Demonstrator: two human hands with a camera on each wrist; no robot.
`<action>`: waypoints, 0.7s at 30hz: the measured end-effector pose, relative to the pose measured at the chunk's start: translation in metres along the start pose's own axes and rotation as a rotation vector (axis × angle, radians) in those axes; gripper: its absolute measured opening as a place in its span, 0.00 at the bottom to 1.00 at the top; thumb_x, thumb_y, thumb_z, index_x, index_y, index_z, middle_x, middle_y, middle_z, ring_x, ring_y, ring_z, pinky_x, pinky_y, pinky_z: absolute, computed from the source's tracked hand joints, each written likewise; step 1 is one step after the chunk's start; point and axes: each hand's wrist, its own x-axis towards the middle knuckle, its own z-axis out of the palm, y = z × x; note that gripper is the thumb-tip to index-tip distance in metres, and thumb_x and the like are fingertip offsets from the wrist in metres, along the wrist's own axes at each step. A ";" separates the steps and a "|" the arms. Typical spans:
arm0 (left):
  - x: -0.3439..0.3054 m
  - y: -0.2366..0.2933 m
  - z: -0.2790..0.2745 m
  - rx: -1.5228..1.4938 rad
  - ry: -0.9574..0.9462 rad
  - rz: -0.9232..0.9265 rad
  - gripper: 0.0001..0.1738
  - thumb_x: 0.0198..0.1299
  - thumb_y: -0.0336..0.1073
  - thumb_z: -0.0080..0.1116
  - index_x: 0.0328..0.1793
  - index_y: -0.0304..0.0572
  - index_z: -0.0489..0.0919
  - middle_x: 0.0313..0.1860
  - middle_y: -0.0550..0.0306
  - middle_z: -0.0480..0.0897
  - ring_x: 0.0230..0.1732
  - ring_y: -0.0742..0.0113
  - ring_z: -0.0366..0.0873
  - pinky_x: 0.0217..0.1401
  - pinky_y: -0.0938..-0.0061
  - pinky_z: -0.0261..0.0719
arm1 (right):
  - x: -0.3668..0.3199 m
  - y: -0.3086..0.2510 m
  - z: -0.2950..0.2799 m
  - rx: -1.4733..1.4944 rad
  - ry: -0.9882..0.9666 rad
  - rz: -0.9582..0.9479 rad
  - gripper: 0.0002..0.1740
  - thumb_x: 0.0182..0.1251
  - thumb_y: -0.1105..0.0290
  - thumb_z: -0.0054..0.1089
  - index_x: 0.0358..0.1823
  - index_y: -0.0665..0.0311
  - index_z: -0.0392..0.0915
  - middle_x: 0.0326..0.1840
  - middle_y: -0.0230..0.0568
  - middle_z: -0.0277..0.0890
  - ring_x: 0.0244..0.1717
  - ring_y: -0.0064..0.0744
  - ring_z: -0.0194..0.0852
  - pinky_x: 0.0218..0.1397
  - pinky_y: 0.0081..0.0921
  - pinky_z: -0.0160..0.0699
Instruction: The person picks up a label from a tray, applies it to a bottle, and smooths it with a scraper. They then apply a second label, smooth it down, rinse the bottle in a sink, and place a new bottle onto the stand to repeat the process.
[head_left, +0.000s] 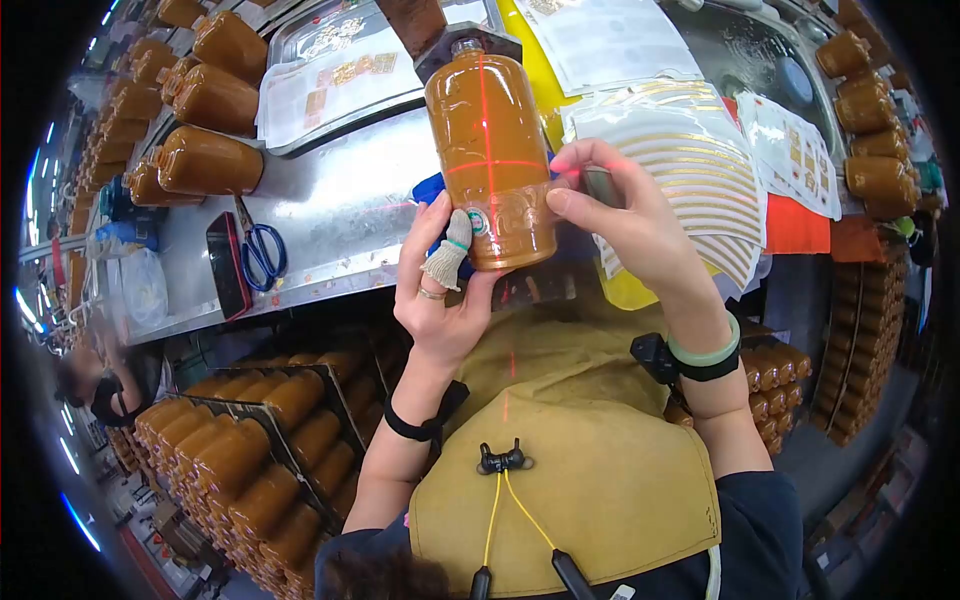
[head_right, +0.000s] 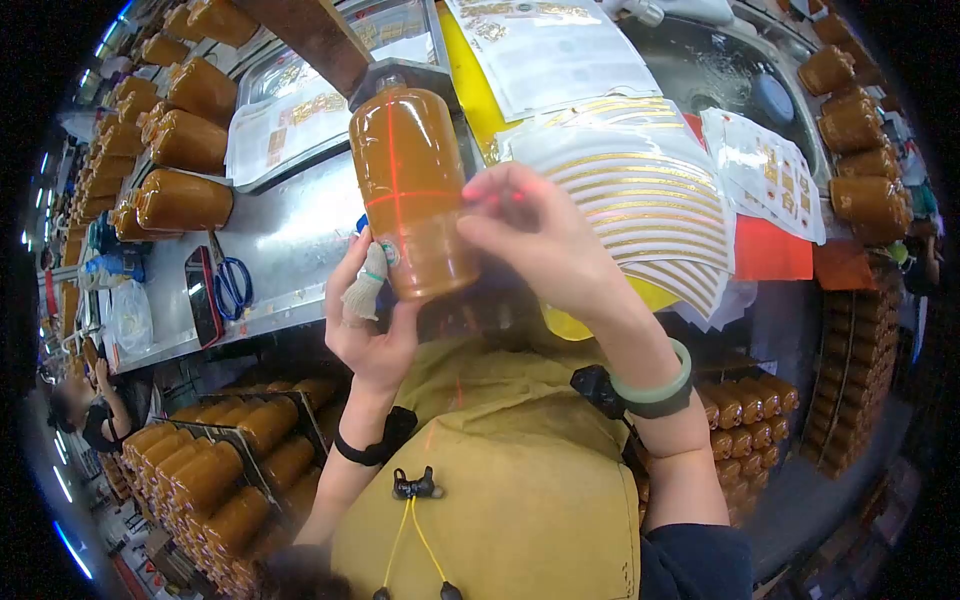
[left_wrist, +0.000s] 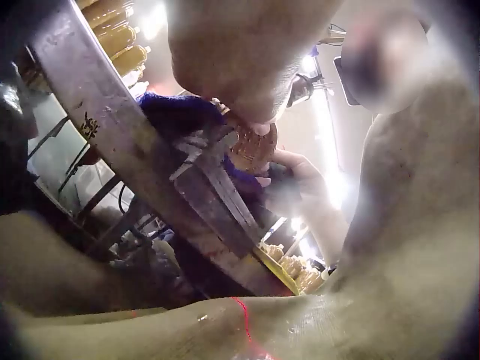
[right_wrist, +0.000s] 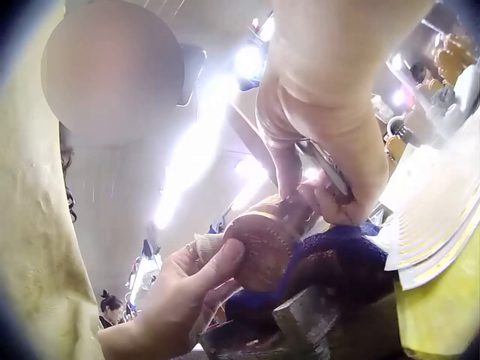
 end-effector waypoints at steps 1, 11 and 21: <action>0.000 -0.001 0.000 0.015 -0.007 0.046 0.32 0.53 0.23 0.75 0.68 0.29 0.80 0.68 0.42 0.81 0.72 0.44 0.79 0.79 0.52 0.73 | 0.000 0.001 0.001 -0.022 0.012 -0.027 0.16 0.72 0.72 0.68 0.57 0.65 0.76 0.46 0.29 0.78 0.49 0.18 0.75 0.56 0.21 0.76; 0.000 -0.002 -0.001 0.025 -0.012 0.058 0.33 0.52 0.21 0.73 0.68 0.29 0.80 0.68 0.41 0.81 0.72 0.44 0.78 0.82 0.47 0.70 | 0.004 0.005 -0.020 -0.326 0.251 0.077 0.22 0.73 0.68 0.68 0.63 0.66 0.73 0.48 0.34 0.78 0.50 0.20 0.75 0.53 0.18 0.76; -0.002 -0.002 0.000 0.010 -0.017 0.037 0.34 0.51 0.19 0.71 0.68 0.26 0.78 0.67 0.41 0.81 0.72 0.46 0.79 0.82 0.45 0.69 | -0.002 0.024 0.001 -0.454 0.344 -0.260 0.14 0.78 0.73 0.58 0.60 0.69 0.76 0.50 0.43 0.84 0.50 0.31 0.81 0.58 0.32 0.79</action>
